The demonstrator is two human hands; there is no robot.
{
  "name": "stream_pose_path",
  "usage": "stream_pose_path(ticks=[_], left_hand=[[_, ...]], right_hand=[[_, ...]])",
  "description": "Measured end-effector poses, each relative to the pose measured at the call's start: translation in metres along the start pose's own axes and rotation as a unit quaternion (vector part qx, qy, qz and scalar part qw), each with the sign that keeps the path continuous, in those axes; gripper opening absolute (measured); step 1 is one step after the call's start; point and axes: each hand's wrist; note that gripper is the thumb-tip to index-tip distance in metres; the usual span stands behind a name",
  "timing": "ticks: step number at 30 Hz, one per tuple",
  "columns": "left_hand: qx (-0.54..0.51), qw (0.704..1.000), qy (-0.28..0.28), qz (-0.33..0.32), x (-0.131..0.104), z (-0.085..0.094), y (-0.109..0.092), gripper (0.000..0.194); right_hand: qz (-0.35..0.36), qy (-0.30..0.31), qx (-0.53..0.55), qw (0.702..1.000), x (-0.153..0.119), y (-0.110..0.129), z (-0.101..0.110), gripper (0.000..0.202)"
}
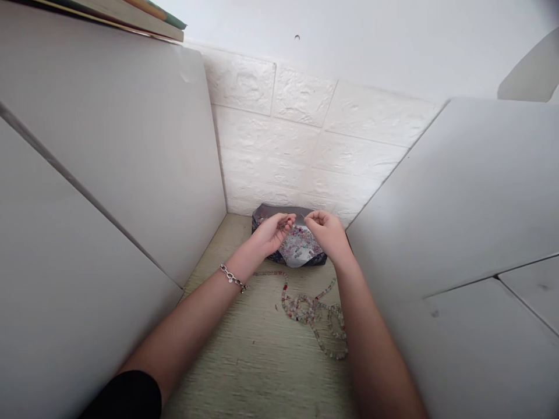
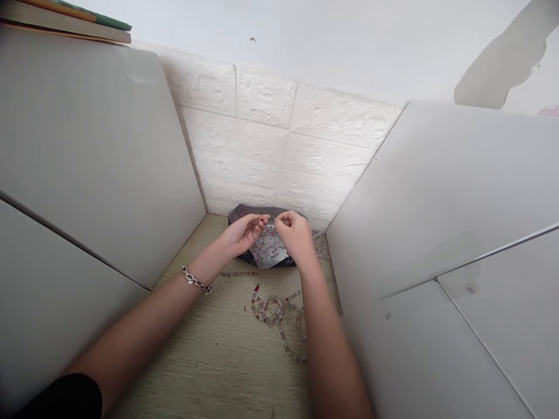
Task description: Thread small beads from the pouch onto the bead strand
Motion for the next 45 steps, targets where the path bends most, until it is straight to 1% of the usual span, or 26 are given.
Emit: stream_pose_path(ticks=[2, 5, 8, 14, 20, 27, 32, 45], left_hand=[[0.015, 1.0, 0.016, 0.006, 0.0, -0.001, 0.0, 0.02], [0.032, 0.998, 0.061, 0.003, -0.001, 0.001, 0.001, 0.016], [0.037, 0.995, 0.089, -0.002, 0.0, 0.005, 0.002, 0.016], [0.03, 0.994, 0.103, 0.007, -0.003, 0.004, 0.001, 0.013], [0.023, 0.991, 0.129, 0.031, -0.004, 0.003, -0.001, 0.014], [0.014, 0.986, 0.16, 0.034, -0.002, 0.007, 0.001, 0.013], [0.012, 0.987, 0.155, 0.035, -0.003, 0.006, 0.001, 0.013], [-0.019, 0.989, 0.144, 0.042, -0.005, 0.003, 0.001, 0.02]], right_hand=[[0.004, -0.021, -0.071, 0.997, -0.002, 0.003, 0.001, 0.015], [0.015, -0.043, -0.157, 0.987, -0.006, 0.008, 0.003, 0.018], [0.017, -0.05, -0.202, 0.978, -0.01, 0.014, 0.006, 0.021], [0.026, -0.048, -0.263, 0.963, -0.018, 0.025, 0.011, 0.023], [0.038, -0.045, -0.292, 0.955, -0.022, 0.031, 0.011, 0.023], [0.046, -0.04, -0.307, 0.95, -0.022, 0.032, 0.009, 0.023], [0.062, -0.045, -0.311, 0.947, -0.023, 0.032, 0.009, 0.023], [0.064, -0.038, -0.318, 0.945, -0.024, 0.035, 0.005, 0.024]])
Point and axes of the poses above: each hand's wrist, its own x-axis towards the middle knuckle, its own z-axis out of the back of the hand, y = z × x, and after that the axes turned 12 degrees about y, right-handed
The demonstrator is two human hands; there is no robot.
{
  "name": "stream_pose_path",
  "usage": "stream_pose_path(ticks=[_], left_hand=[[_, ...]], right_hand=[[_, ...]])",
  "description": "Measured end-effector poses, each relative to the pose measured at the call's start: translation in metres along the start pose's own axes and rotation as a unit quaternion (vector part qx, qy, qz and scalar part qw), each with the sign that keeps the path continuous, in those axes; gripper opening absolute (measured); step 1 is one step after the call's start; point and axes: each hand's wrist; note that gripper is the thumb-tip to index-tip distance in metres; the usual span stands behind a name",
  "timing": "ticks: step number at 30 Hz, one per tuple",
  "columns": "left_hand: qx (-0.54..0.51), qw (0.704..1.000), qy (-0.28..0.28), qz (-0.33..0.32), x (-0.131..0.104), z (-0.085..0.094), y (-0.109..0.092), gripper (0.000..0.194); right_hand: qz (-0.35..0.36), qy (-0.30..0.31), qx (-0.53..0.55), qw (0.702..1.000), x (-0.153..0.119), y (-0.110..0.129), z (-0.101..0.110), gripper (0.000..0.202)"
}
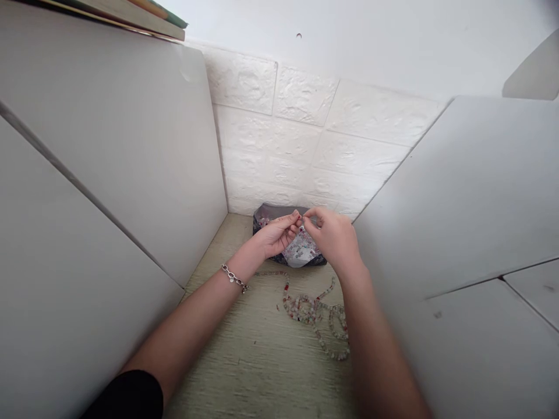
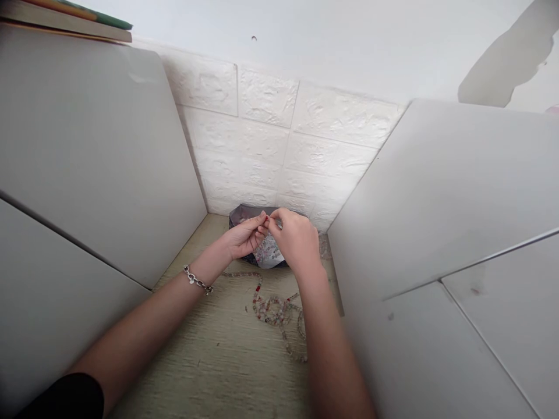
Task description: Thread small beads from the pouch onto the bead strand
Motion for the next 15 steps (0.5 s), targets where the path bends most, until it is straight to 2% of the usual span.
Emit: stream_pose_path(ticks=[6, 15], left_hand=[[0.001, 1.0, 0.01, 0.003, 0.0006, 0.0025, 0.0001, 0.018], [0.007, 1.0, -0.009, 0.006, 0.0016, 0.0027, 0.0007, 0.016]], right_hand=[[0.0, 0.002, -0.008, 1.0, -0.0008, 0.0004, 0.0016, 0.024], [0.001, 0.006, -0.031, 0.999, -0.0009, 0.0007, 0.0001, 0.023]])
Point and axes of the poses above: each hand's wrist, its own x-axis towards the middle knuckle, its own z-axis out of the back of the hand, y = z × x, and after that the axes turned 12 degrees about y, right-handed
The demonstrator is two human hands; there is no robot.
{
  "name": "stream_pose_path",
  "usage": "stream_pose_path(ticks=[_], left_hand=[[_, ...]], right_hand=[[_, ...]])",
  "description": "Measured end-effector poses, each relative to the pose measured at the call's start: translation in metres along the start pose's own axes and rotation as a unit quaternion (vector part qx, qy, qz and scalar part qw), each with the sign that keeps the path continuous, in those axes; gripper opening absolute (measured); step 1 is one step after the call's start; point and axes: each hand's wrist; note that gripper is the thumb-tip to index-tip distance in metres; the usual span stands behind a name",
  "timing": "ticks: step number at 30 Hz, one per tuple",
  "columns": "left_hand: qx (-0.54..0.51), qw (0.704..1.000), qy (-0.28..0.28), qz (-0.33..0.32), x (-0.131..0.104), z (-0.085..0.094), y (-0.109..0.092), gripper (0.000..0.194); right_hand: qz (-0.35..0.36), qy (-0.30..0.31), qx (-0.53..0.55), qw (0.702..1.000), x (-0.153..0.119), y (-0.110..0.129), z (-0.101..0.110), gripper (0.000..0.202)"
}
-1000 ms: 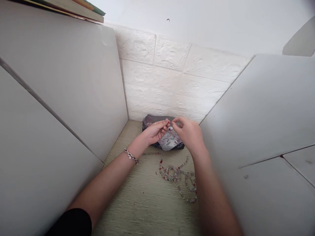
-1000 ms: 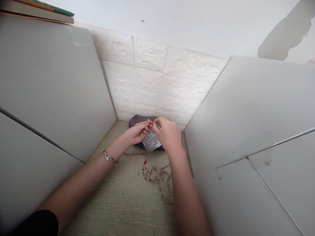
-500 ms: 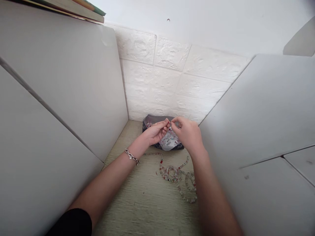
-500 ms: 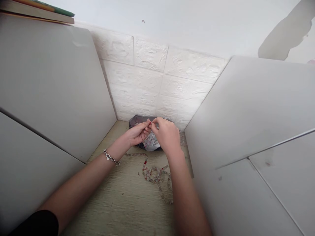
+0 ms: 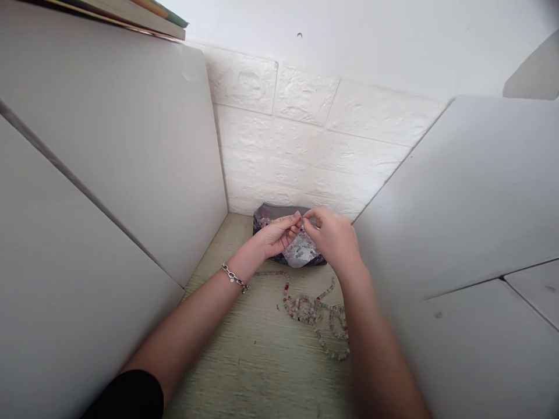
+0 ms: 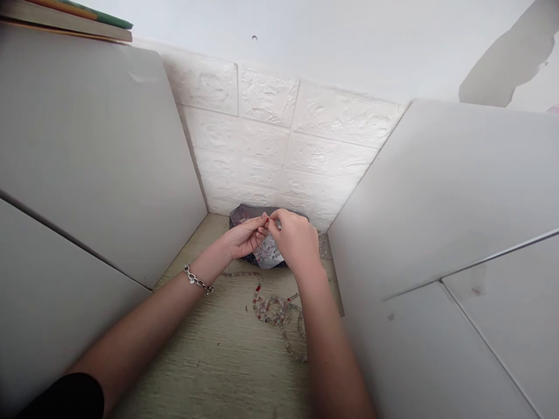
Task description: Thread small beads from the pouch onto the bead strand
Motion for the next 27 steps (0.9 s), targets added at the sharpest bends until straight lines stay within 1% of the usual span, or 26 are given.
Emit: stream_pose_path(ticks=[5, 8, 13, 18, 21, 24, 27], left_hand=[[0.002, 1.0, 0.001, -0.001, 0.0, 0.001, 0.0, 0.016], [0.007, 1.0, -0.003, 0.002, -0.001, 0.0, 0.0, 0.015], [0.014, 1.0, -0.012, 0.024, -0.004, -0.006, -0.003, 0.018], [0.009, 0.999, -0.001, 0.054, -0.005, -0.005, -0.004, 0.021], [0.018, 0.999, -0.008, 0.041, -0.004, -0.004, -0.003, 0.022], [0.037, 0.999, -0.022, 0.028, -0.004, -0.005, -0.003, 0.021], [0.053, 0.998, -0.032, 0.03, -0.004, -0.006, -0.003, 0.019]], right_hand=[[-0.001, 0.002, 0.001, 1.0, 0.0, 0.001, 0.0, 0.023], [0.006, 0.006, 0.021, 1.0, 0.001, 0.0, -0.002, 0.024], [0.036, 0.017, 0.099, 0.994, 0.005, -0.005, -0.003, 0.023], [0.07, 0.021, 0.165, 0.983, 0.008, -0.01, -0.006, 0.02], [0.078, 0.023, 0.196, 0.977, 0.009, -0.012, -0.01, 0.02], [0.064, 0.032, 0.223, 0.972, 0.011, -0.014, -0.013, 0.02], [0.056, 0.037, 0.247, 0.967, 0.012, -0.015, -0.016, 0.02]])
Point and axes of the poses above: each hand's wrist, its own x-axis towards the middle knuckle, its own z-axis out of the back of the hand, y = z × x, and after that the axes turned 12 degrees about y, right-handed
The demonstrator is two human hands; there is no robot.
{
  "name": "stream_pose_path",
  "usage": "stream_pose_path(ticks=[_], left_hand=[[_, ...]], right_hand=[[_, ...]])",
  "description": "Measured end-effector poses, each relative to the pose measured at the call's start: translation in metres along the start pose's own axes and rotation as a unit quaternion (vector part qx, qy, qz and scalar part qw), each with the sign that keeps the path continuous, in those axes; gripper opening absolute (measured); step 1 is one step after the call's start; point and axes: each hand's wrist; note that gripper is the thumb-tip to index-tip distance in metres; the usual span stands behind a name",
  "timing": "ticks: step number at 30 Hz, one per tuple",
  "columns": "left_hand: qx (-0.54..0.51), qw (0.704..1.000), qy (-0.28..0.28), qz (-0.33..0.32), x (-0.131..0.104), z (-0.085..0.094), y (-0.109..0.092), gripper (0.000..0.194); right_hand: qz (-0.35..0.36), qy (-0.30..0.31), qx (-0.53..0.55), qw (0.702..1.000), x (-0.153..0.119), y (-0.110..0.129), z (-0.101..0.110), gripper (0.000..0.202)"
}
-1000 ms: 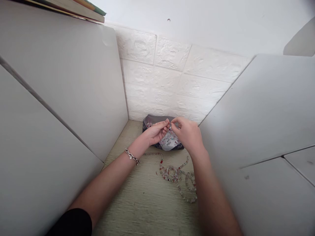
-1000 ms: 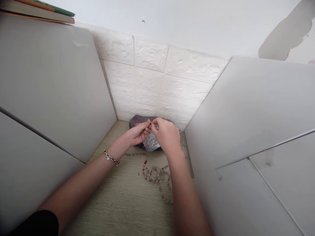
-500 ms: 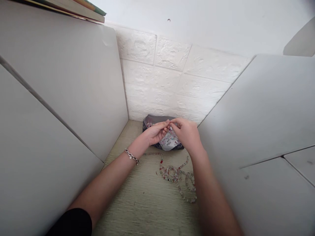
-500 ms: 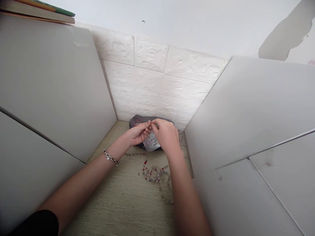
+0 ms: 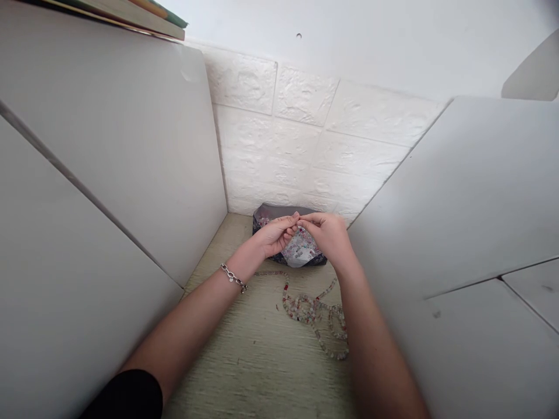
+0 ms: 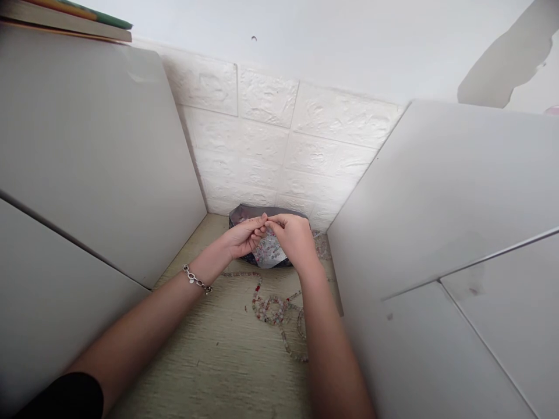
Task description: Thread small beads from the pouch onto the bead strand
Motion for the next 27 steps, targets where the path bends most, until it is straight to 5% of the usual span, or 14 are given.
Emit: stream_pose_path(ticks=[8, 17, 27], left_hand=[[-0.001, 1.0, -0.004, 0.006, 0.0004, 0.0002, -0.0001, 0.019], [-0.047, 0.999, -0.016, 0.004, 0.0026, 0.0022, 0.0017, 0.017], [-0.08, 0.993, -0.057, -0.059, 0.0057, -0.0011, 0.0026, 0.022]], right_hand=[[-0.027, -0.027, -0.018, 0.999, -0.0006, -0.0021, -0.0024, 0.017], [-0.024, 0.028, 0.023, 0.999, 0.0019, -0.0052, -0.0041, 0.029], [-0.065, -0.053, 0.006, 0.997, 0.002, -0.0068, -0.0007, 0.022]])
Point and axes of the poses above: each hand's wrist, its own x-axis towards the middle knuckle, its own z-axis out of the back of the hand, y = z × x, and after that the axes turned 12 degrees about y, right-handed
